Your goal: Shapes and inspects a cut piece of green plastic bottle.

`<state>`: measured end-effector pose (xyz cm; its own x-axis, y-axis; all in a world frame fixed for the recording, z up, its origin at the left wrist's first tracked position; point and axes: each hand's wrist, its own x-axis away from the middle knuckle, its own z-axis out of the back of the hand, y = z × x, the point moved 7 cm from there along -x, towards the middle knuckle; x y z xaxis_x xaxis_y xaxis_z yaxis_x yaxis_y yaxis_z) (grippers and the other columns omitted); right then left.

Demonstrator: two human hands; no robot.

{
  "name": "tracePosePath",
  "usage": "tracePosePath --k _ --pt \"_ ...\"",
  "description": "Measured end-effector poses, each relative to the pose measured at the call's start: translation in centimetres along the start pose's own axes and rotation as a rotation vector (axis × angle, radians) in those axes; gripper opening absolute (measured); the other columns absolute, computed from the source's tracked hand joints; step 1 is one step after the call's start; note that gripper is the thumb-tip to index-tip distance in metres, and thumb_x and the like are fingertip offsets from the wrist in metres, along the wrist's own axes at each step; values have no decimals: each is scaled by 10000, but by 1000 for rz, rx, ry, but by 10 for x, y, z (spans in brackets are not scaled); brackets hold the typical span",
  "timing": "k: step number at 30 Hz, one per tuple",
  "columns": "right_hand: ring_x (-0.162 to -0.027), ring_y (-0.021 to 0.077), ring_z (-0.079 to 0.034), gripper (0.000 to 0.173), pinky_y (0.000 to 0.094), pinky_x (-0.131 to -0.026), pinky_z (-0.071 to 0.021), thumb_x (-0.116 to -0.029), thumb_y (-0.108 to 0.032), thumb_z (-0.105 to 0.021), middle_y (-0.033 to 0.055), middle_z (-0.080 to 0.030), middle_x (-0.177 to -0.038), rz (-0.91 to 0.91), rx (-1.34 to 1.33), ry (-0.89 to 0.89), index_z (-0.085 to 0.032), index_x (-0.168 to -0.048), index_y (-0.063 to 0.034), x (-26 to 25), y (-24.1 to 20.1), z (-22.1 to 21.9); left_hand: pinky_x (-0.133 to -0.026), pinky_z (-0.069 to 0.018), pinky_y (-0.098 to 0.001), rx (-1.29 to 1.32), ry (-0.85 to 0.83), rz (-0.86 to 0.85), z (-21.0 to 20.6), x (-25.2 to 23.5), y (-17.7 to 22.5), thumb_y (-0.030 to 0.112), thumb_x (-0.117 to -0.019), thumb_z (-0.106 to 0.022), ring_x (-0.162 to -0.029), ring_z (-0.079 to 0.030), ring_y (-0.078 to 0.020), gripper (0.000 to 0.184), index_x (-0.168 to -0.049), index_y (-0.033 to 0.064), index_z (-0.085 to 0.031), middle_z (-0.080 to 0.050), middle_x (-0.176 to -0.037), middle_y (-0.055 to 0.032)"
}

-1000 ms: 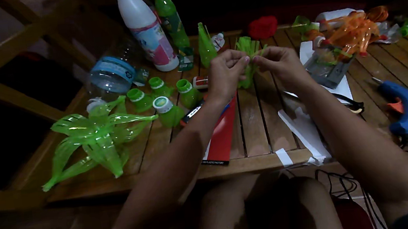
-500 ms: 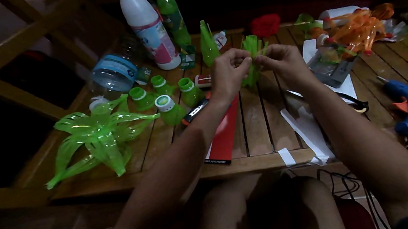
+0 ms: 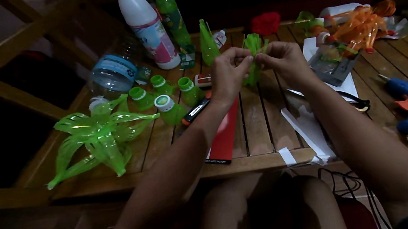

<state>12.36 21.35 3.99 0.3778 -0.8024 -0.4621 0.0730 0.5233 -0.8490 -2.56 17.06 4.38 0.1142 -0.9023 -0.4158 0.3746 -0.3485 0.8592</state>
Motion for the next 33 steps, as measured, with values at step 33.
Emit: tracePosePath --k 33 --pt "-793 56 -669 117 244 -763 -595 -968 -74 -680 24 -663 -934 -53 -21 7 -644 -1034 16 1 -3 2 -686 -599 -242 19 -10 16 1 -1 -2 133 -988 -686 -754 -698 -72 125 -1056 29 -702 -713 -973 -50"
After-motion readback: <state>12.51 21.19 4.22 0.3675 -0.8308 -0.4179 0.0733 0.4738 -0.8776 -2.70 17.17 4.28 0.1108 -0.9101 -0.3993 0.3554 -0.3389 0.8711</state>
